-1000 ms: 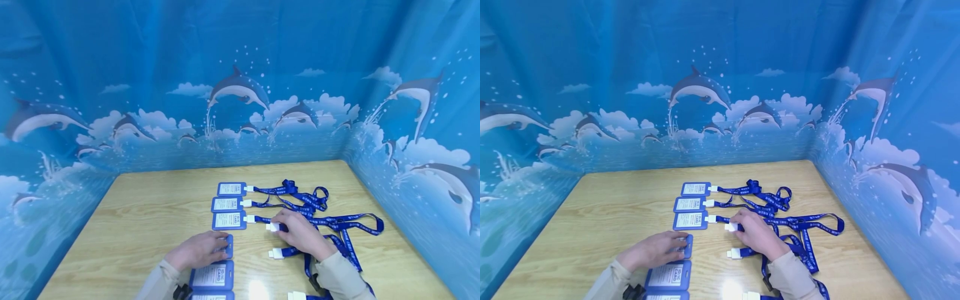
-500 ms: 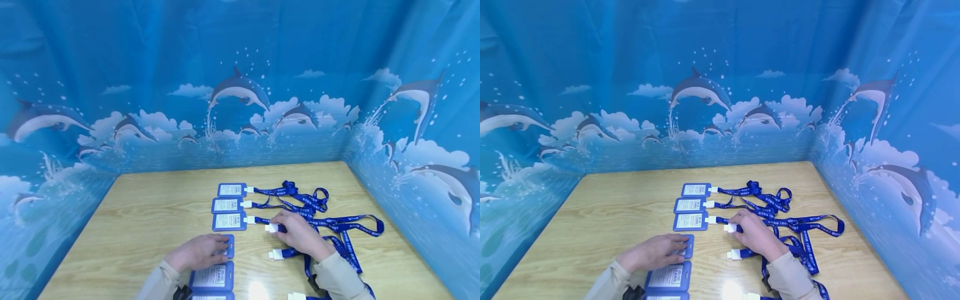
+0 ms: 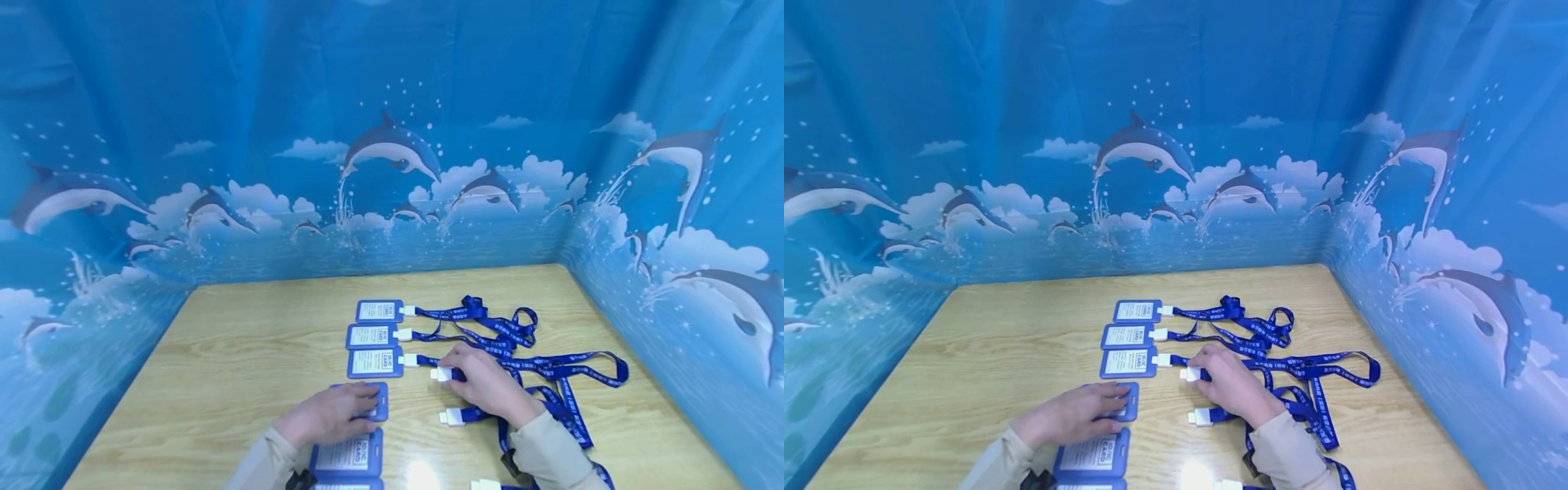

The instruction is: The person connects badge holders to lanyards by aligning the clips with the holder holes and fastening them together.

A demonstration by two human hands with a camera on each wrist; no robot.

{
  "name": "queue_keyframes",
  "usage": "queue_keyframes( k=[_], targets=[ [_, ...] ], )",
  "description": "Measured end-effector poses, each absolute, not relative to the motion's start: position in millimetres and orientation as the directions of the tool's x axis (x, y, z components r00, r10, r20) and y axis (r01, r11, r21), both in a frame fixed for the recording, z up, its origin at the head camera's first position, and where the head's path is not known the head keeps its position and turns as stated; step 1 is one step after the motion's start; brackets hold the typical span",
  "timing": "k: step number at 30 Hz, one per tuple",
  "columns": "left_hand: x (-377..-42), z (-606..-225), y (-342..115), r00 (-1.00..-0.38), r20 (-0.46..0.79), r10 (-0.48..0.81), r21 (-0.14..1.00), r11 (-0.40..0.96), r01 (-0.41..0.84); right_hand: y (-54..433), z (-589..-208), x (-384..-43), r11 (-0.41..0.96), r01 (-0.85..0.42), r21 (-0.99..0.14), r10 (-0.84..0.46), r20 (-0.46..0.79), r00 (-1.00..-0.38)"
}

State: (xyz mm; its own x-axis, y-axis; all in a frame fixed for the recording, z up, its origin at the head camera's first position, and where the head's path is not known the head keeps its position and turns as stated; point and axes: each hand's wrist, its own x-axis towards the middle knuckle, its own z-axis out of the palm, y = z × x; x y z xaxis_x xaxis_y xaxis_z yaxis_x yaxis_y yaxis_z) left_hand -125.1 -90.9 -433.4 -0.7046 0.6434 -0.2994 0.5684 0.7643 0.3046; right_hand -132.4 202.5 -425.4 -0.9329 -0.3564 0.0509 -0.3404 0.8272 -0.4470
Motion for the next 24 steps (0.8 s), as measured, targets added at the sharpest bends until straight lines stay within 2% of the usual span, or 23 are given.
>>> queue_keyframes(
  k=[11,24],
  targets=[
    [-121.5,-436.6,-90.0,-0.721,-0.301,0.624,0.315,0.779,0.542,200.3,-428.1,-131.2,0.806,-0.387,-0.447,-0.403,0.064,-0.913],
    [-121.1,-439.3,-88.4,-0.723,-0.294,0.625,0.31,0.778,0.547,197.2,-428.7,-132.3,0.806,-0.378,-0.455,-0.415,0.02,-0.91]
  ],
)
